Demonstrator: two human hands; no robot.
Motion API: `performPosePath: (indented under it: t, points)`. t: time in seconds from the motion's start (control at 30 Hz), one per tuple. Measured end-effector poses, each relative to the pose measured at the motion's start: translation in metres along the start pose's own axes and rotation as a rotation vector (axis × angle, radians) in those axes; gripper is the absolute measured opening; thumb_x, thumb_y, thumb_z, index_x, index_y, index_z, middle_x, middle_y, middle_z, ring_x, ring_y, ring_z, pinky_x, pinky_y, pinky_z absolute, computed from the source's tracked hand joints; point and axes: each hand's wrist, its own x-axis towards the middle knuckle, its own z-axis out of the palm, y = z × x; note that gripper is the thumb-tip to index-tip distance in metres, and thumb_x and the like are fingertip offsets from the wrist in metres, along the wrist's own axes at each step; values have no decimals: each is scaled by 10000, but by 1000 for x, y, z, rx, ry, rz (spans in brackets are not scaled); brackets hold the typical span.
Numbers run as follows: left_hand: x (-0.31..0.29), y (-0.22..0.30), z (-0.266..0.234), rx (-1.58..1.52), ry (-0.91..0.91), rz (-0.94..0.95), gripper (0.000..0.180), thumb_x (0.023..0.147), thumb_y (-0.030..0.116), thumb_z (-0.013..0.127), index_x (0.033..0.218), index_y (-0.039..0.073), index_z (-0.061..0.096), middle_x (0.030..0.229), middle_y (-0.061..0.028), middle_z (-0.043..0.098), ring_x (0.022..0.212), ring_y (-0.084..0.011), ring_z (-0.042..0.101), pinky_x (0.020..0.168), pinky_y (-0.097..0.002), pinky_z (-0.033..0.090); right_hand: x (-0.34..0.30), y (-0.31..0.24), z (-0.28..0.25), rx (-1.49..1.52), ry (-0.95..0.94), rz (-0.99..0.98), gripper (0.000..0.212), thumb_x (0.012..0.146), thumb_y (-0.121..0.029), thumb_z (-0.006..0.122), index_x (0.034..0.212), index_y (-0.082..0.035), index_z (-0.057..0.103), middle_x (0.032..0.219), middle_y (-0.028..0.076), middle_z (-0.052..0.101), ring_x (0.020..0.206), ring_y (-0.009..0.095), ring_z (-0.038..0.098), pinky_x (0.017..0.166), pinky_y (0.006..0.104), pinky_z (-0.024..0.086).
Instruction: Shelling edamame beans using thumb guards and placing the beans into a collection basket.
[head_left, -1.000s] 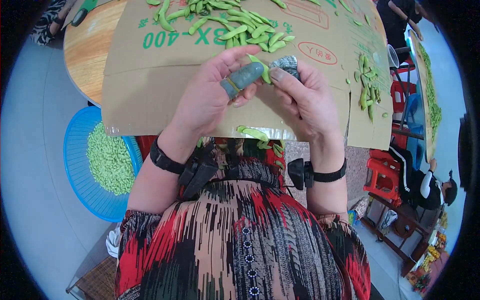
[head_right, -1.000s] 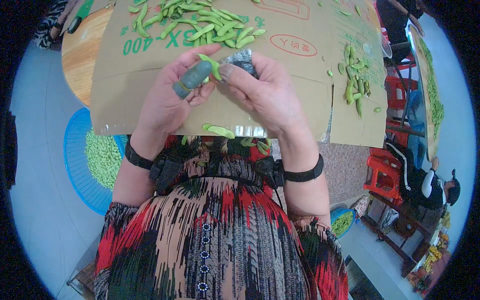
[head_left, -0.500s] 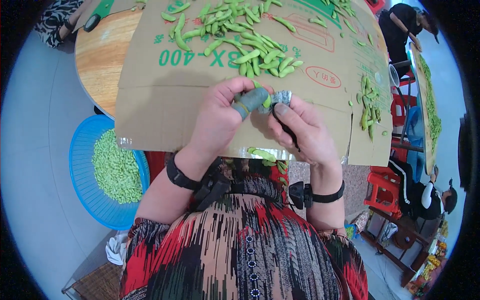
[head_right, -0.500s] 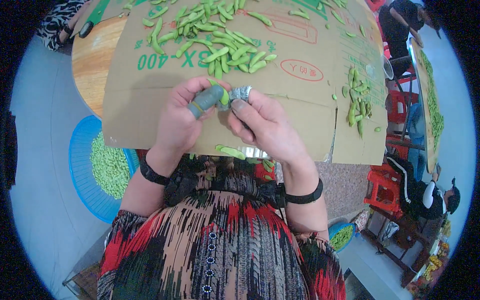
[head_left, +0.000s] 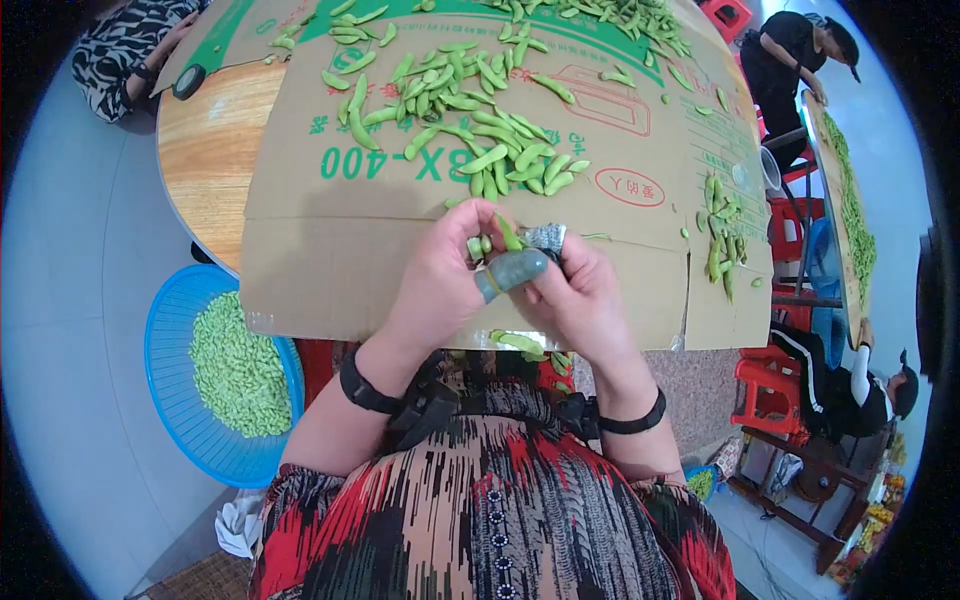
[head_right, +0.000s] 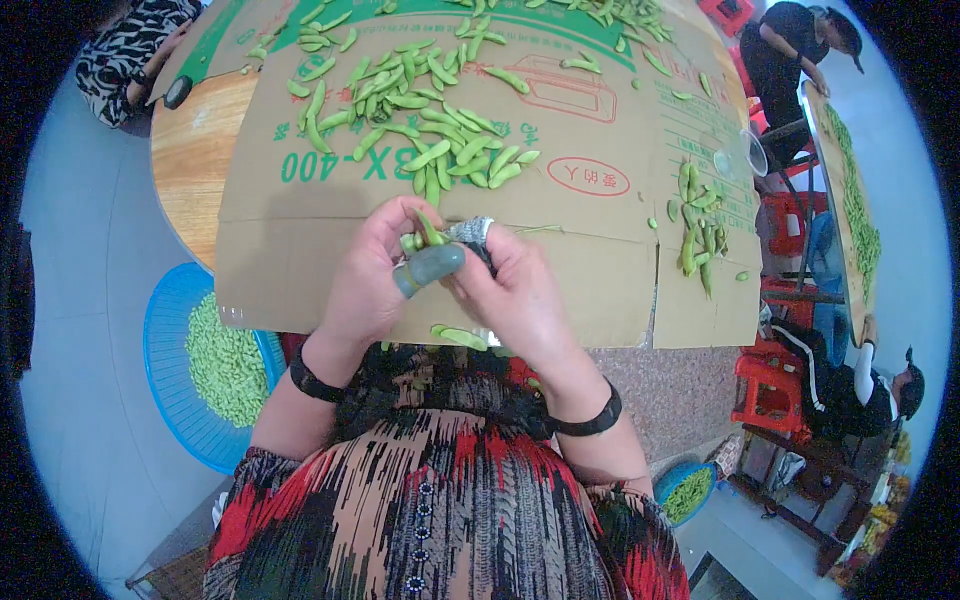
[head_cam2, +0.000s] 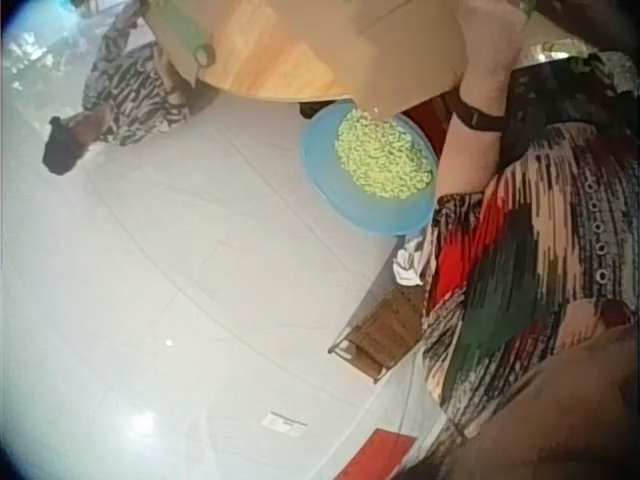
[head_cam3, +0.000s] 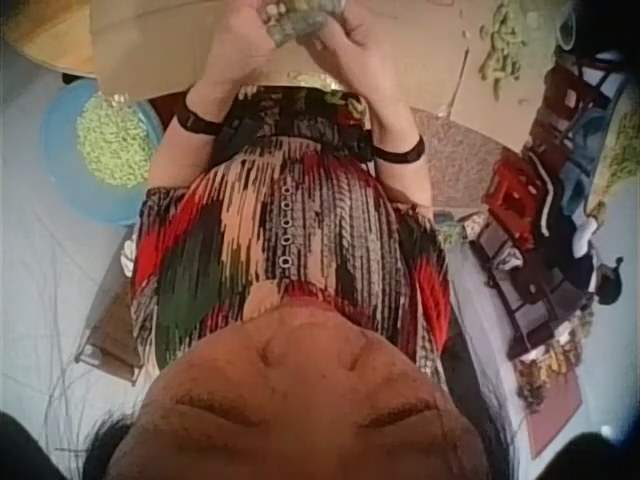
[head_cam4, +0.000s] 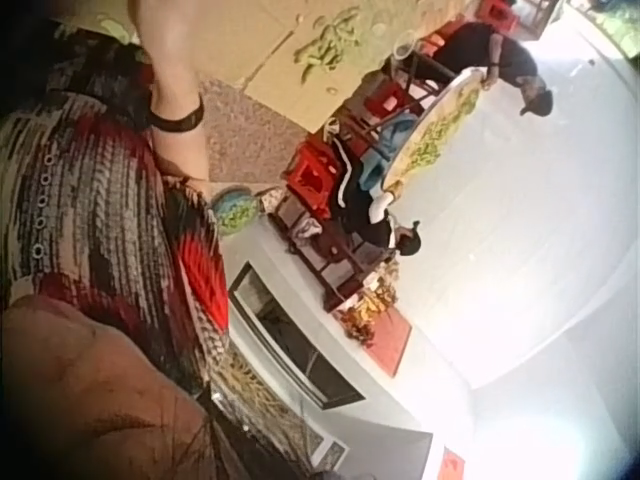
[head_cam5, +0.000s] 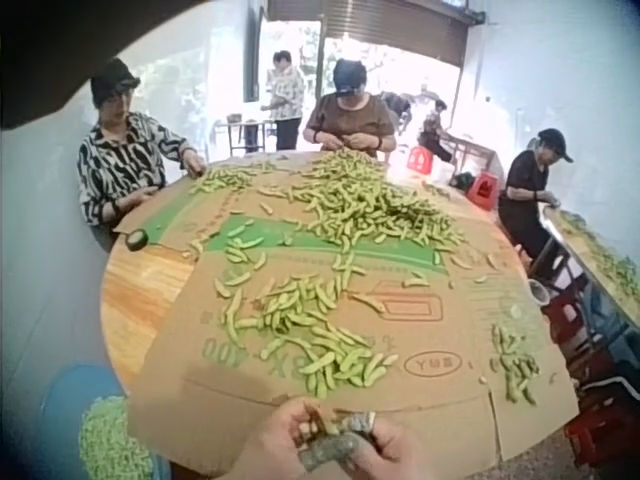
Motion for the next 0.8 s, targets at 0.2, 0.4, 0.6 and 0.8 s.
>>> performPosePath:
  t: [0.2, 0.4, 0.6, 0.8]
  points:
    - [-9, 7, 1, 115, 71, -2, 193, 802, -41, 525, 970, 22, 595, 790, 19, 558, 689, -47, 492, 625, -184, 404, 3, -1, -6, 204, 3, 44, 170, 932, -181, 487, 872, -56, 585, 628, -79, 470, 503, -1, 373, 446, 154, 273]
    - [-17, 4, -21, 156, 170, 110, 275, 801, -77, 476, 1012, 27, 619, 827, 18, 573, 681, -62, 481, 632, -195, 400, 18, -21, -15, -958, 311, -255, 241, 836, -211, 588, 845, 26, 548, 600, 205, 562, 547, 329, 572, 523, 399, 450]
    - [-28, 5, -20, 544, 175, 180, 304, 800, -72, 472, 1077, -1, 574, 777, -7, 582, 658, -87, 489, 639, -212, 406, 27, -12, 17, -1205, 249, -332, 219, 836, -205, 569, 822, 11, 536, 639, 228, 576, 643, 392, 590, 566, 473, 455]
    - [-36, 14, -13, 653, 54, 286, 458, 775, -23, 555, 1202, -4, 391, 767, -120, 600, 713, -234, 585, 646, -307, 450, 20, -11, 5, -744, 72, -268, 211, 824, -188, 608, 791, 14, 557, 576, 142, 559, 491, 249, 555, 471, 359, 416]
